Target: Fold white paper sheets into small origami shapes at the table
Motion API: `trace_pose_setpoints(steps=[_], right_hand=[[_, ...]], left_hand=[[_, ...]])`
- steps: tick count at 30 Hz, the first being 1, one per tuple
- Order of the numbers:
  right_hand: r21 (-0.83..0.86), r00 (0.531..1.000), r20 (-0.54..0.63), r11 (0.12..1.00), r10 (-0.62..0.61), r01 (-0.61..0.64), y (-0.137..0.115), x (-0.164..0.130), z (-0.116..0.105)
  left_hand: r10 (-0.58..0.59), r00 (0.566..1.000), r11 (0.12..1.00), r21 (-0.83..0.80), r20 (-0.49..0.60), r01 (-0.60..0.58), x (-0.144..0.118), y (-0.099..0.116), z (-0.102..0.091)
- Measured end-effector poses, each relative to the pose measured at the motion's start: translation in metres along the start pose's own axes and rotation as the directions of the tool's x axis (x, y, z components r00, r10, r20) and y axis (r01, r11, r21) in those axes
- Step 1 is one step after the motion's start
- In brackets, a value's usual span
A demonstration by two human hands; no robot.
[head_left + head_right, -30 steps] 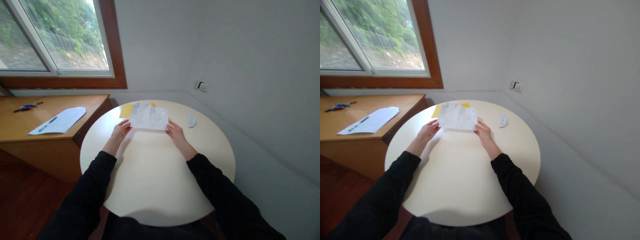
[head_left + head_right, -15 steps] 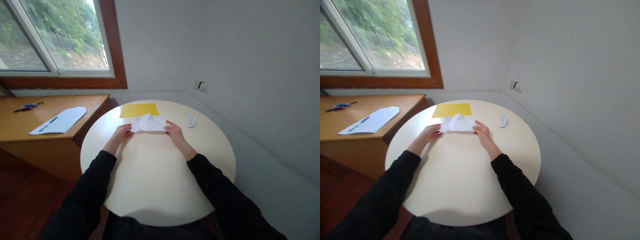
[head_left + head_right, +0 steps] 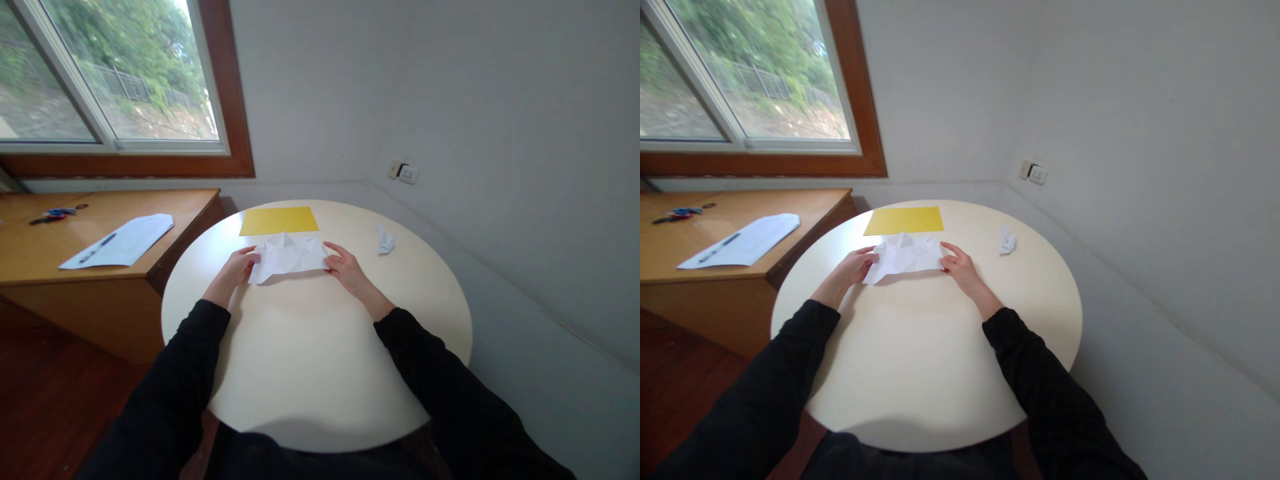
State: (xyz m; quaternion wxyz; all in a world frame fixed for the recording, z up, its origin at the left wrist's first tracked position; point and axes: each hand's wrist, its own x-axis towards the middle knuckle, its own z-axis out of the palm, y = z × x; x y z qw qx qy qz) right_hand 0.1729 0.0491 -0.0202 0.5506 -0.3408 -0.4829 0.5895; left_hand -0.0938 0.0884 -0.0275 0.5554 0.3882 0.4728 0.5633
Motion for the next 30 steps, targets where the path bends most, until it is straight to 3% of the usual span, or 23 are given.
trace_pose_setpoints(steps=[5, 9, 17, 24, 30], right_hand=[[-0.043, 0.996, 0.051, 0.997, 0.068, -0.065, 0.002, 0.001, -0.003], [-0.07, 0.995, 0.033, 0.993, 0.099, -0.096, 0.005, 0.002, -0.003], [-0.013, 0.994, 0.009, 0.994, 0.111, -0.11, 0.008, 0.004, -0.003], [-0.165, 0.999, -0.017, 0.985, 0.041, -0.043, 0.02, 0.012, -0.006], [-0.211, 0.997, -0.075, 0.977, -0.034, 0.017, 0.03, 0.021, -0.012]], left_hand=[[0.01, 0.99, 0.995, 0.099, -0.14, 0.004, -0.007, 0.005, 0.004], [0.076, 0.982, 0.982, 0.182, -0.175, -0.044, -0.01, 0.007, 0.008], [0.168, 0.977, 0.944, 0.308, -0.133, -0.12, -0.02, 0.01, 0.016], [0.237, 0.972, 0.869, 0.447, -0.004, -0.21, -0.023, 0.01, 0.023], [0.273, 0.96, 0.845, 0.463, 0.055, -0.267, -0.022, 0.008, 0.026]])
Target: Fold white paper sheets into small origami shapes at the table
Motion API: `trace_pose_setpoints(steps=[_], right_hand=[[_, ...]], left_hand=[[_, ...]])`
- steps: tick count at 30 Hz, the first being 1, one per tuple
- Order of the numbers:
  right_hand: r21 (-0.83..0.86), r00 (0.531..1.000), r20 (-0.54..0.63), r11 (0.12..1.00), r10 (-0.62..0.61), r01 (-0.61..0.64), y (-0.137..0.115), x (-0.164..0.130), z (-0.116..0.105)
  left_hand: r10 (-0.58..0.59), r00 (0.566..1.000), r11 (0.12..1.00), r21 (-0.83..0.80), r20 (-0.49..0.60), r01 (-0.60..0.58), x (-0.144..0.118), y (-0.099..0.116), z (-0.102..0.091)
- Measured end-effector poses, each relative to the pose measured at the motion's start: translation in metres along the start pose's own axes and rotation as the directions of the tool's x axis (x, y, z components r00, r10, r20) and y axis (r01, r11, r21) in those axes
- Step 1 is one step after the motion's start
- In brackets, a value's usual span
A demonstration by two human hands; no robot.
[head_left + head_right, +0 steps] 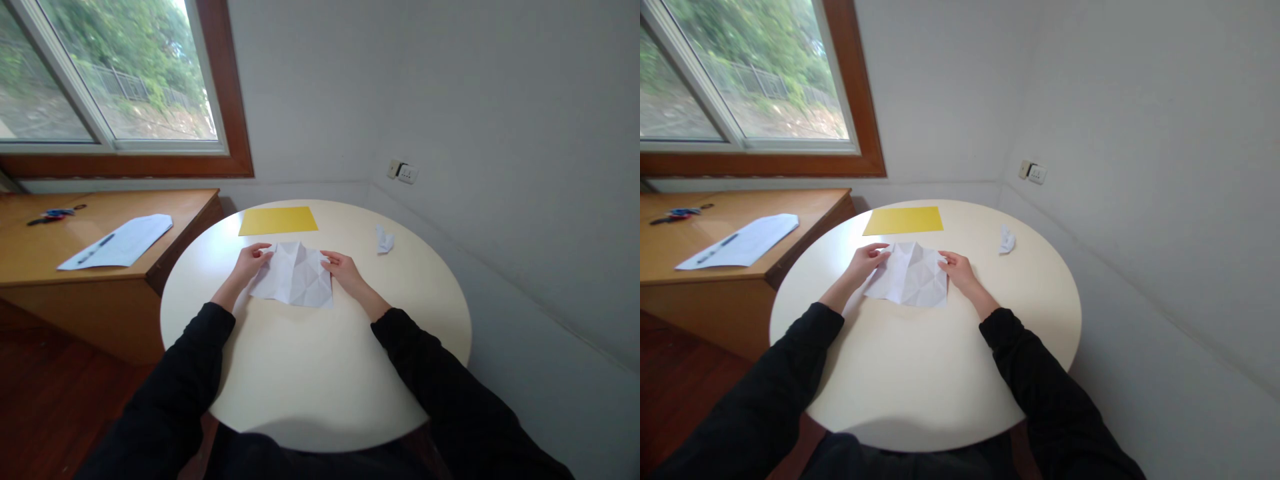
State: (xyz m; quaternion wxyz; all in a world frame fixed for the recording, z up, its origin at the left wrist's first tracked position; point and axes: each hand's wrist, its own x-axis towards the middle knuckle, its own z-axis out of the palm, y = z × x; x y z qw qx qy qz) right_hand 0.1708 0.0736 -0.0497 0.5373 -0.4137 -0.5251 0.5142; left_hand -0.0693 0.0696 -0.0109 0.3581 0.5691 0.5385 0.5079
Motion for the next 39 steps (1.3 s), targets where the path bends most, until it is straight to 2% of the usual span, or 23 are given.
trace_pose_setpoints(steps=[5, 12, 19, 27, 31, 35, 39], right_hand=[[0.009, 0.994, -0.102, 0.999, -0.046, 0.047, 0.003, 0.005, -0.004], [0.037, 0.987, -0.143, 0.996, -0.075, 0.081, 0.003, 0.006, -0.009], [0.017, 0.981, -0.176, 0.996, -0.079, 0.083, 0.004, 0.009, -0.008], [0.051, 0.974, -0.227, 0.998, -0.018, 0.03, 0.001, 0.007, -0.009], [0.14, 0.965, -0.26, 0.99, 0.037, 0.0, -0.001, 0.006, -0.008], [0.268, 0.964, -0.246, 0.963, 0.099, -0.03, -0.002, 0.007, -0.006], [0.281, 0.962, -0.248, 0.959, 0.113, -0.04, -0.001, 0.008, -0.005]], left_hand=[[0.047, 0.998, 0.998, -0.039, -0.03, -0.048, 0.003, -0.004, -0.002], [0.048, 0.997, 0.989, -0.133, -0.067, -0.056, 0.013, -0.014, -0.005], [0.056, 0.996, 0.991, -0.118, -0.072, -0.065, 0.013, -0.016, -0.006], [0.062, 0.996, 0.991, -0.117, -0.07, -0.07, 0.014, -0.016, -0.007], [0.089, 0.994, 0.989, -0.111, -0.058, -0.095, 0.012, -0.014, -0.006], [0.111, 0.993, 0.988, -0.102, -0.027, -0.113, 0.01, -0.011, -0.005], [0.123, 0.992, 0.987, -0.1, -0.024, -0.125, 0.01, -0.01, -0.004]])
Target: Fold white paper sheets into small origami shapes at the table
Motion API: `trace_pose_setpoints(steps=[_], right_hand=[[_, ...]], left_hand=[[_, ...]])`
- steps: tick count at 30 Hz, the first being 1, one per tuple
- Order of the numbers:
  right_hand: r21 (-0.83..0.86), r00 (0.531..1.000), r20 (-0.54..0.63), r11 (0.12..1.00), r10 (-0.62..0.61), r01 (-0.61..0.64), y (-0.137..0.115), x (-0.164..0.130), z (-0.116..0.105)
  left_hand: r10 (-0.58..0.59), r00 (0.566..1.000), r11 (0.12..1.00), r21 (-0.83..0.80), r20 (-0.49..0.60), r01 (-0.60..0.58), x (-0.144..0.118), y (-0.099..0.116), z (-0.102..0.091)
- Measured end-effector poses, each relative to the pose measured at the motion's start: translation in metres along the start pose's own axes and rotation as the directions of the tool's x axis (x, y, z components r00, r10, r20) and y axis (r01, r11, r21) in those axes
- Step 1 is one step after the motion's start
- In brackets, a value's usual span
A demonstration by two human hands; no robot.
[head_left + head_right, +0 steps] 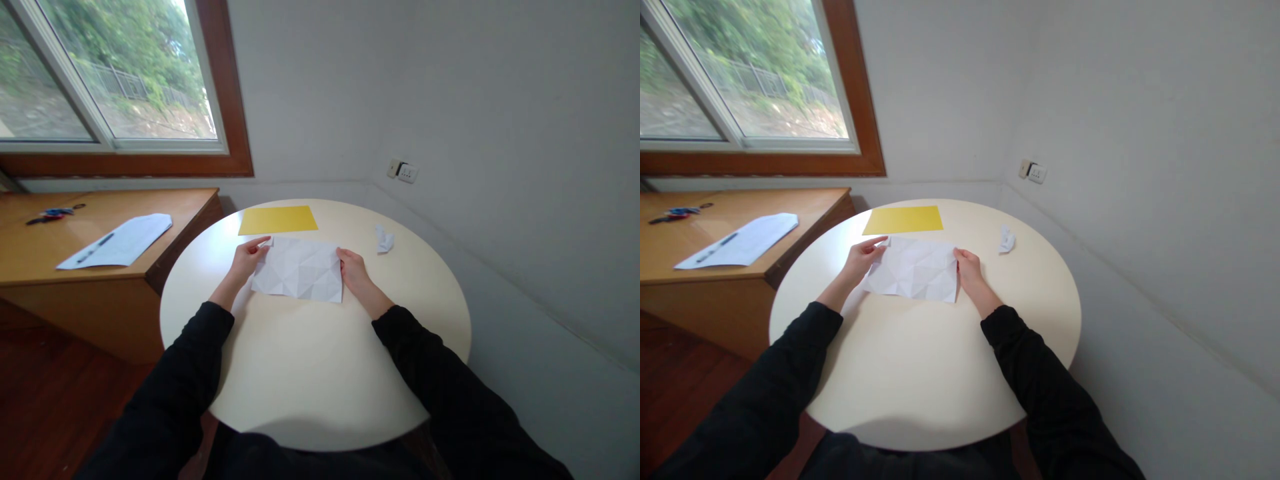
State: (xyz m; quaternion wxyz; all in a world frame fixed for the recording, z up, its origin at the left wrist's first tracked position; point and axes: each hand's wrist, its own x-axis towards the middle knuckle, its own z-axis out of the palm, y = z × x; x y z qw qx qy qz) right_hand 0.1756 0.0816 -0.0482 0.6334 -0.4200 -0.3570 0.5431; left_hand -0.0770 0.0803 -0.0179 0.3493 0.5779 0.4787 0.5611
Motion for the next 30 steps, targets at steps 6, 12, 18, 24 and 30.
trace_pose_setpoints(steps=[6, 12, 18, 24, 30], right_hand=[[-0.051, 0.999, 0.02, 0.998, -0.026, 0.027, 0.0011, 0.0017, -0.0024], [-0.066, 0.998, 0.02, 0.996, -0.062, 0.063, 0.0026, 0.0034, -0.0026], [-0.063, 0.996, 0.031, 0.994, -0.085, 0.086, 0.0023, 0.0018, -0.0021], [-0.095, 0.995, 0.031, 0.99, -0.099, 0.102, 0.0016, 0.0009, -0.0022], [-0.117, 0.994, 0.029, 0.987, -0.109, 0.112, 0.0016, 0.0016, -0.0024]], left_hand=[[0.004, 1.0, 1.0, 0.02, -0.017, -0.004, 0.0007, -0.0012, 0.0002], [-0.03, 0.999, 0.997, 0.069, -0.025, 0.032, -0.0004, -0.0004, -0.0002], [-0.059, 0.997, 0.995, 0.078, -0.059, 0.064, 0.0003, -0.0009, 0.0], [-0.081, 0.993, 0.994, 0.07, -0.082, 0.087, 0.0012, -0.0013, 0.0], [-0.106, 0.989, 0.991, 0.065, -0.101, 0.113, 0.0009, -0.0003, -0.0003]])
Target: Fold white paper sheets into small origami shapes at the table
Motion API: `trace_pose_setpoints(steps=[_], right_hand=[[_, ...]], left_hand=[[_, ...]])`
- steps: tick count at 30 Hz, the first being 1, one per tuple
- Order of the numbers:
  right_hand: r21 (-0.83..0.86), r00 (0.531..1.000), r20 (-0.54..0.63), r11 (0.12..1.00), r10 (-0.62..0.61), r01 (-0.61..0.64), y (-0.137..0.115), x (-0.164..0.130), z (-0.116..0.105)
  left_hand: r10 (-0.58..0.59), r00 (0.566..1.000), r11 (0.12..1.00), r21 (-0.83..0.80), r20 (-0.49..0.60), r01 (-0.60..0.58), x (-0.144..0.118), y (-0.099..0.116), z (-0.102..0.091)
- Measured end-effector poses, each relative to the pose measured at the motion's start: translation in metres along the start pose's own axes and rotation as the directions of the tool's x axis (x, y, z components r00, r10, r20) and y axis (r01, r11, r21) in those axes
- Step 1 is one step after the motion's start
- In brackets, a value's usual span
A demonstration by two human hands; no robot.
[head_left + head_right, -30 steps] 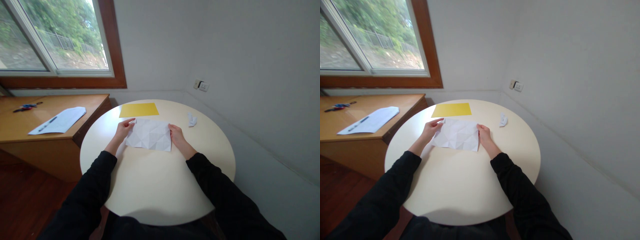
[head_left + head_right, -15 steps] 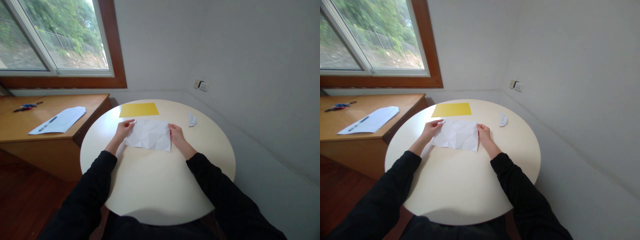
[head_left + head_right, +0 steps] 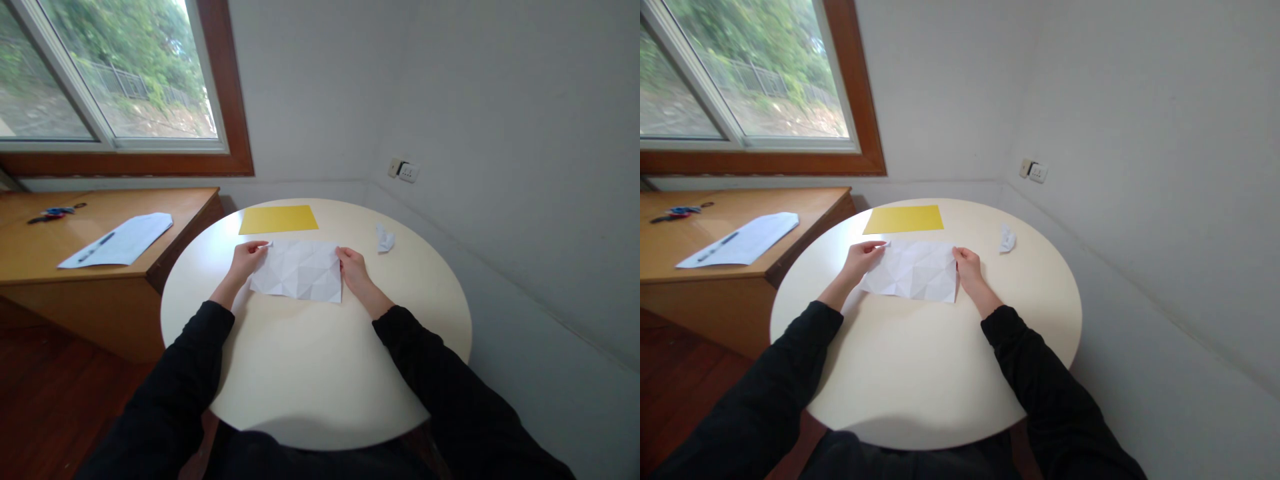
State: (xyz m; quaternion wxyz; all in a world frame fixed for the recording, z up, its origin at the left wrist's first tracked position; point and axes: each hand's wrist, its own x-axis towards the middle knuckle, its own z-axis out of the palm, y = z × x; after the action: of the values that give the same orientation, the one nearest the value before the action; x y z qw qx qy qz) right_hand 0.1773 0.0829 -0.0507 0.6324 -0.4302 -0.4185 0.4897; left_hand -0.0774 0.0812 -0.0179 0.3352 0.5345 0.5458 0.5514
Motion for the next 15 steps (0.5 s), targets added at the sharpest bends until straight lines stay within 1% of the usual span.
trace_pose_setpoints(steps=[6, 12, 15], right_hand=[[-0.011, 1.0, 0.0, 1.0, -0.01, 0.01, -0.0007, -0.0012, 0.0006], [-0.042, 1.0, 0.009, 0.999, -0.025, 0.026, -0.001, -0.0013, 0.0004], [-0.044, 1.0, 0.016, 0.999, -0.022, 0.023, -0.0012, -0.0014, 0.0003]], left_hand=[[0.004, 1.0, 1.0, 0.005, -0.009, -0.004, 0.0008, -0.001, 0.0001], [0.031, 0.998, 0.999, 0.016, -0.058, -0.03, 0.0005, -0.0011, 0.0016], [0.026, 0.997, 0.999, 0.023, -0.068, -0.024, 0.0001, -0.0004, 0.0023]])
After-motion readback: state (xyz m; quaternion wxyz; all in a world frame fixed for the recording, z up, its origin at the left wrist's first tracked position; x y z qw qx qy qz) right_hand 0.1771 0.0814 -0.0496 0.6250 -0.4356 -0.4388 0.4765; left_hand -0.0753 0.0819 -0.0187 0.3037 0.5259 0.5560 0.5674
